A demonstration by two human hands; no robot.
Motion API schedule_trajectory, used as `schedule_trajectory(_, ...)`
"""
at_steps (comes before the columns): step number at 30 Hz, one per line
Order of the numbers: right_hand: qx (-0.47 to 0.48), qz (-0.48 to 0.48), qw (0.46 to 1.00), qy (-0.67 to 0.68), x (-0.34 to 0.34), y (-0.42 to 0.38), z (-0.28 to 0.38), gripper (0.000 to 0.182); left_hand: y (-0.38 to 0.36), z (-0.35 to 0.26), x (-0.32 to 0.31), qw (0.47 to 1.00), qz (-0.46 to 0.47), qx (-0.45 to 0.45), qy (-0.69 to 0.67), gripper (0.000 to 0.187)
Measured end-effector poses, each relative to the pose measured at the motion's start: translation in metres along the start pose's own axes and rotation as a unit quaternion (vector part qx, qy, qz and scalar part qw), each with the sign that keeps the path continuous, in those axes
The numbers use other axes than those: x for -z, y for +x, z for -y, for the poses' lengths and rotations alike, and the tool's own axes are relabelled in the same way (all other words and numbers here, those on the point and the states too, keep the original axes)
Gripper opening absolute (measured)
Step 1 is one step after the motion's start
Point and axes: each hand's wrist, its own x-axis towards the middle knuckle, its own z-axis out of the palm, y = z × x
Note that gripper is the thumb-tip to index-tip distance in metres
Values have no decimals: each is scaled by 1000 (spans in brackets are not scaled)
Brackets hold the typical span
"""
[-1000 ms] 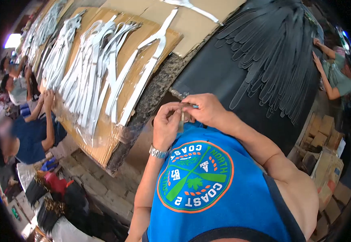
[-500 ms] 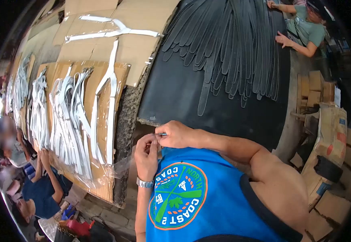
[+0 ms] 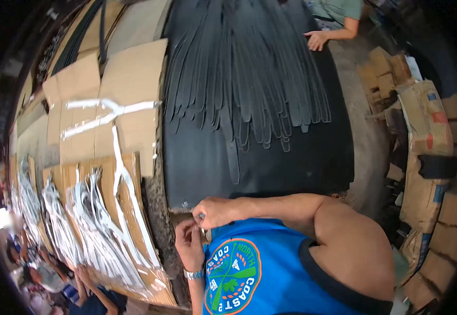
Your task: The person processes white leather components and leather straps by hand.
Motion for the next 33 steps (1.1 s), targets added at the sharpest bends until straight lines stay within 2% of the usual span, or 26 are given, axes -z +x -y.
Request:
schedule_trajectory(1, 74, -33, 996, -44, 3, 0, 3, 18, 2, 2, -1, 1000, 0, 2, -10, 14)
schedule_trajectory(8, 106, -80, 981, -145, 11, 2, 15, 17, 15, 17, 5, 999, 0, 31, 11, 13)
schedule_trajectory(12, 93, -77, 981, -154, 19, 4, 22, 20, 26, 22, 4, 1000, 1, 19, 18, 12)
schedule_trajectory(13, 84, -71, 981, -157, 22, 5, 23, 22, 28, 20, 2, 1000, 11, 24, -16, 12)
schedule_trajectory(16, 74, -65, 980, -173, 33, 6, 23, 26, 38, 19, 3, 999, 21, 27, 18, 10)
schedule_trajectory(19, 100, -136, 980, -108, 36, 3, 11, 31, 55, 19, 5, 999, 15, 45, 3, 10)
schedule_trajectory(22, 88, -183, 969, -139, 53, -8, 2, 40, 79, 8, 1, 991, -10, -56, 120, 12)
schedule_trajectory(23, 67, -182, 969, -152, 61, -12, -2, 40, 88, 1, -3, 996, -18, -22, 83, 14)
schedule_trajectory(25, 36, -204, 968, -145, 72, -20, -13, 42, 109, 5, -7, 978, -42, -100, 181, 15)
schedule_trajectory(28, -2, -254, 953, -167, 87, -39, -27, 42, 139, 7, -29, 919, -83, -220, 316, 13)
schedule_trajectory(30, 23, -286, 944, -164, 91, -51, -42, 42, 161, 21, -52, 864, -123, -302, 382, 11)
schedule_trajectory(32, 20, -311, 934, -175, 97, -69, -46, 41, 173, 30, -74, 878, -90, -275, 382, 11)
schedule_trajectory(33, 18, -322, 928, -186, 96, -72, -57, 40, 193, 62, -73, 857, -61, -282, 426, 13)
